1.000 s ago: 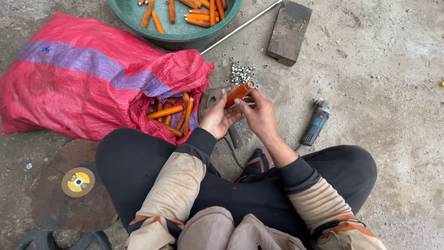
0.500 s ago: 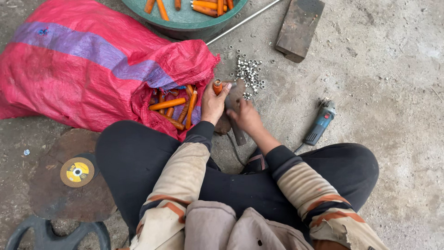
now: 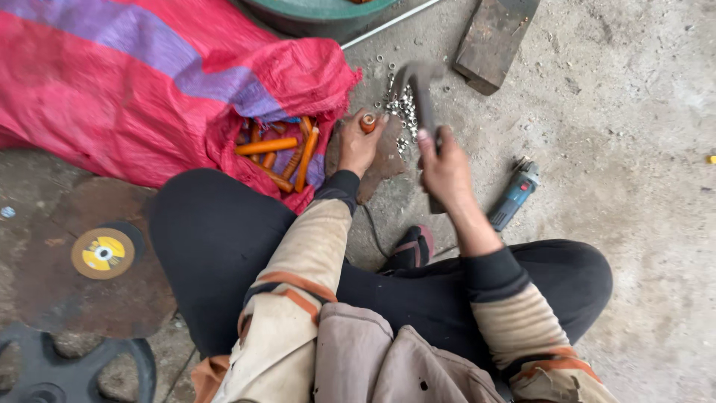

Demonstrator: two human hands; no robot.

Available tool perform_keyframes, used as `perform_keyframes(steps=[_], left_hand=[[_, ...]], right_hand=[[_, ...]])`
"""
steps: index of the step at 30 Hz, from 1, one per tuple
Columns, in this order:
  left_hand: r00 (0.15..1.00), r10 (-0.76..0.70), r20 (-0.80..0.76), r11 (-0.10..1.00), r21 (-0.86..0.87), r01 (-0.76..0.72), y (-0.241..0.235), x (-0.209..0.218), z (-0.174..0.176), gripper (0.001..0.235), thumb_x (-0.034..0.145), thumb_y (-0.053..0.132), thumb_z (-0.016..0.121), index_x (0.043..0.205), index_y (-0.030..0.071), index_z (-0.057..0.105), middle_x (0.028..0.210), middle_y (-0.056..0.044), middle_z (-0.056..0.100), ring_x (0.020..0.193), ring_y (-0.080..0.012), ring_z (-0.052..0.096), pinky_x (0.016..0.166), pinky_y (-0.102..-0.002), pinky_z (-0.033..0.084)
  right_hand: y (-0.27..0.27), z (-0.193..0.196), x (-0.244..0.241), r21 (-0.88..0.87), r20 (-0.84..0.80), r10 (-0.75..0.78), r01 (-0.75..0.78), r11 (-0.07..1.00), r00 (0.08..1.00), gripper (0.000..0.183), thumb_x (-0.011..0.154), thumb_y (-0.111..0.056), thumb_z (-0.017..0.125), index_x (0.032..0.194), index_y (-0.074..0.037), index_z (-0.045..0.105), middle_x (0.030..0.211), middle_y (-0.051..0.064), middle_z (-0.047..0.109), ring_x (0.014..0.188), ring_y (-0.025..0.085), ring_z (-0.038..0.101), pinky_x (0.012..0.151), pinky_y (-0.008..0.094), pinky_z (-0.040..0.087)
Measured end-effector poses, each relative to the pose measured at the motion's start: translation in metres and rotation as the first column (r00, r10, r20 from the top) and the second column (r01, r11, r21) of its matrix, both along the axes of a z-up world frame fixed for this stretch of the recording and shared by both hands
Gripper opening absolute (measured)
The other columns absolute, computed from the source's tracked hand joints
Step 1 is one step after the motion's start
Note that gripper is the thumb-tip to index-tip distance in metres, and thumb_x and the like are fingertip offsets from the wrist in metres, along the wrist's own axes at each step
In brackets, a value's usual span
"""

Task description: The person sits on the ground and repeatedly picks up small metal rings, places them onto orange cylindrical rods, and taps them into place with a hammer. The finished rods are placed into a green basin.

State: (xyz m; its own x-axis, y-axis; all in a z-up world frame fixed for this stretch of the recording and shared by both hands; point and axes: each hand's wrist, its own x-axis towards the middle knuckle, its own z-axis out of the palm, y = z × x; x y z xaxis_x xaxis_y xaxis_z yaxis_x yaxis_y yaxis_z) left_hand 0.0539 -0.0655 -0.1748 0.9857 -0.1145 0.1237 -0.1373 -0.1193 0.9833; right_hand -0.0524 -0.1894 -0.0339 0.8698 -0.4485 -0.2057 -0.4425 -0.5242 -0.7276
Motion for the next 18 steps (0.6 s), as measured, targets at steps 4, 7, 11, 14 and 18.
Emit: perform_keyframes(steps=[4, 7, 11, 14, 18], left_hand=[[0.995, -0.093, 0.038, 0.992, -0.083, 0.096, -0.019, 0.007, -0.007, 0.028, 0.093, 0.025, 0.077, 0.087, 0.003, 0.061, 0.071, -0.007, 0.063, 0.066, -0.0145, 0.054, 0.064, -0.033, 0.050], [0.992, -0.126, -0.012, 0.990, -0.070, 0.125, -0.015, 0.007, -0.026, 0.029, 0.098, 0.024, 0.077, 0.089, 0.001, 0.061, 0.075, -0.012, 0.065, 0.071, -0.0206, 0.059, 0.068, -0.036, 0.052], [0.968, -0.091, 0.235, 0.992, -0.061, 0.108, -0.009, 0.007, -0.041, 0.027, 0.091, 0.016, 0.073, 0.114, 0.003, 0.068, 0.095, -0.014, 0.072, 0.088, -0.0254, 0.071, 0.076, -0.038, 0.056], [0.930, -0.041, 0.365, 0.998, -0.031, 0.056, -0.008, 0.025, -0.034, 0.028, 0.089, 0.008, 0.071, 0.117, 0.003, 0.068, 0.102, -0.017, 0.073, 0.098, -0.0308, 0.071, 0.083, -0.040, 0.057], [0.984, -0.170, -0.054, 0.985, -0.053, 0.167, -0.008, 0.016, -0.032, 0.027, 0.087, 0.018, 0.076, 0.111, 0.008, 0.068, 0.088, -0.013, 0.074, 0.080, -0.0206, 0.070, 0.074, -0.036, 0.058]], right_hand=[[0.001, 0.072, -0.035, -0.130, 0.254, 0.094, -0.063, 0.990, 0.963, 0.036, 0.110, -0.036, 0.051, 0.124, -0.004, 0.053, 0.067, 0.007, 0.066, 0.054, 0.017, 0.068, 0.046, 0.033, 0.052], [0.013, 0.060, -0.046, -0.226, 0.253, 0.124, -0.066, 0.972, 0.960, 0.035, 0.109, -0.037, 0.054, 0.118, -0.003, 0.050, 0.065, 0.008, 0.066, 0.054, 0.020, 0.069, 0.045, 0.035, 0.052], [0.027, 0.015, -0.036, -0.475, -0.044, 0.323, -0.304, 0.826, 0.946, 0.036, 0.109, -0.039, 0.060, 0.116, -0.005, 0.052, 0.062, 0.018, 0.063, 0.054, 0.037, 0.063, 0.046, 0.048, 0.047], [0.024, 0.012, -0.021, -0.407, 0.056, 0.347, -0.296, 0.864, 0.936, 0.035, 0.110, -0.041, 0.060, 0.113, -0.006, 0.053, 0.063, 0.018, 0.063, 0.056, 0.036, 0.064, 0.048, 0.048, 0.048], [0.017, 0.037, -0.042, -0.218, 0.021, 0.233, -0.223, 0.950, 0.972, 0.035, 0.108, -0.041, 0.052, 0.118, -0.007, 0.052, 0.062, 0.013, 0.064, 0.045, 0.028, 0.065, 0.041, 0.043, 0.050]])
